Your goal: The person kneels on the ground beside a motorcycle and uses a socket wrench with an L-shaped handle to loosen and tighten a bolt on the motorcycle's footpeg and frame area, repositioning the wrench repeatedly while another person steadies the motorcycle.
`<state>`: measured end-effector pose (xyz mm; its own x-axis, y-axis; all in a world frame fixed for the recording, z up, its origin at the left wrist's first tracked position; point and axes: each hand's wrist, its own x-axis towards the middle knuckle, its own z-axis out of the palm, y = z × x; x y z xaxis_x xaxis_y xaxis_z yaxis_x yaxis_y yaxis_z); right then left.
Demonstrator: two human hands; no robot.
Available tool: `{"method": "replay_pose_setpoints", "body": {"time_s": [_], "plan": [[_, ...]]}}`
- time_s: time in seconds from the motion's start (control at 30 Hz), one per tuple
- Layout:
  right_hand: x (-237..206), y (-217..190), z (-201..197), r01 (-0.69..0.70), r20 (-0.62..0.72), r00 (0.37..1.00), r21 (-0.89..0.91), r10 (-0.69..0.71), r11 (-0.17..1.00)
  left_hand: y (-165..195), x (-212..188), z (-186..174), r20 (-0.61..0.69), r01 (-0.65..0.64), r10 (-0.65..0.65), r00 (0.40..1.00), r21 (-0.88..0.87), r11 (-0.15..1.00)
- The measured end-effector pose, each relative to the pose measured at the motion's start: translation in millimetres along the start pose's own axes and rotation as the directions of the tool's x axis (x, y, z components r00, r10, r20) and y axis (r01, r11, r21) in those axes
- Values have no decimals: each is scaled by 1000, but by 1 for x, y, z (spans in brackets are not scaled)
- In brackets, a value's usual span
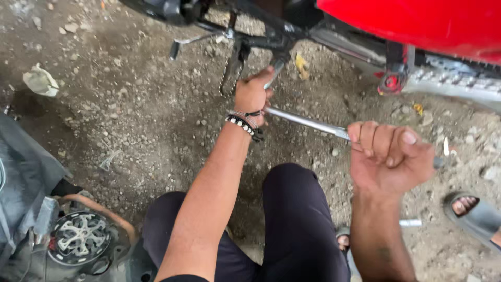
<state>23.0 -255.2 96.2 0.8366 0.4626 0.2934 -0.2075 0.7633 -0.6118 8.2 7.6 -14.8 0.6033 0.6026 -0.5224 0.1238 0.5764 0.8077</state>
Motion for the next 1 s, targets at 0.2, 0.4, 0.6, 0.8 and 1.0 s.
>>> {"method": "replay_pose_setpoints", "body": {"time_s": [0.2, 0.4, 0.6, 0.8, 1.0], "plan": [[43, -19, 20, 40, 152, 988, -392, 21, 919, 4, 20, -5, 300, 279, -189, 935, -292, 915], [0, 21, 25, 240, -47, 970, 19, -239, 971, 7, -8, 2, 43, -74, 69, 997, 135, 988], [-45, 42, 21, 211, -46, 975, -137, -219, 968, 6, -5, -12, 160, 84, -71, 985, -75, 994], [-41, 49, 40, 197, -28, 978, -194, -206, 961, -6, 7, -32, 156, 99, -91, 984, -49, 994], [-55, 72, -9, 232, -451, 881, 149, -142, 961, -13, -12, -32, -12, -170, 181, 983, 285, 943]]}}
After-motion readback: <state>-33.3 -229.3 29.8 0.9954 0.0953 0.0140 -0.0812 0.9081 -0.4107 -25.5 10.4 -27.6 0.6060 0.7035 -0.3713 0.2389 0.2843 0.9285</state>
